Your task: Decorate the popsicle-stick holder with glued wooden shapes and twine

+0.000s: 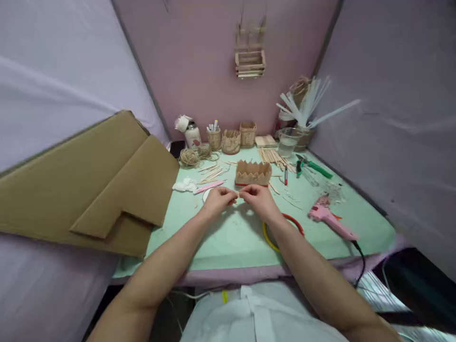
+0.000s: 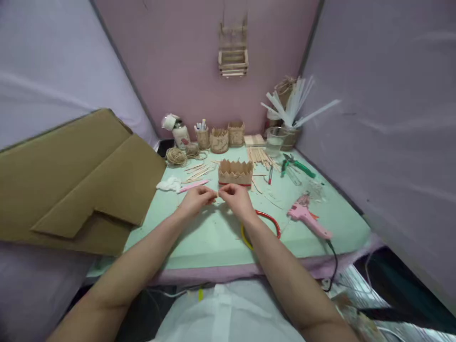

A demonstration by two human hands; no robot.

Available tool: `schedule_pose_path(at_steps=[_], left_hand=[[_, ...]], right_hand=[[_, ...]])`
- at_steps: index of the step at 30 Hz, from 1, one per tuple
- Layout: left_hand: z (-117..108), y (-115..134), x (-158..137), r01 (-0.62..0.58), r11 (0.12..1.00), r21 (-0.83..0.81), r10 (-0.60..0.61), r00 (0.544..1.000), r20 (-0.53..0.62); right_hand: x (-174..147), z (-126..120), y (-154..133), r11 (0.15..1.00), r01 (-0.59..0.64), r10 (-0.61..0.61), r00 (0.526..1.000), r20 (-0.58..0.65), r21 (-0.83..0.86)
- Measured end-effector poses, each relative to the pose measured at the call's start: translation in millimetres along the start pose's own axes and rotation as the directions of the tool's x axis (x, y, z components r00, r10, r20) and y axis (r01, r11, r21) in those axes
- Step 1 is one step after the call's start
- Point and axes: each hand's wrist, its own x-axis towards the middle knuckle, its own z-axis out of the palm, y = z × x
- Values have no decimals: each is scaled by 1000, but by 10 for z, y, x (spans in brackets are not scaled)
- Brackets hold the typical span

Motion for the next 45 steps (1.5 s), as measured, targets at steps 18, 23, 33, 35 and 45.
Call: schedule_pose_path(at_steps=[18,23,33,35,45], left_hand=[[29,94,-29,81,977,-195,-83,997,-5],[36,86,-30,74,978,-195,-78,997,-13],[46,112,-40,146,951,-271,-144,989,26],[45,133,-51,147,957,-250,-147,989,21],[73,188,-100,165,957,-239,-158,986,47]], right_hand=[[25,-33,49,992,-79,78,997,15,103],[25,-48,65,995,-96,94,995,39,38],[55,-49,131,995,-91,90,995,31,35],[60,-47,145,995,-90,89,996,27,33],[47,-44,153,995,-98,98,994,43,6]])
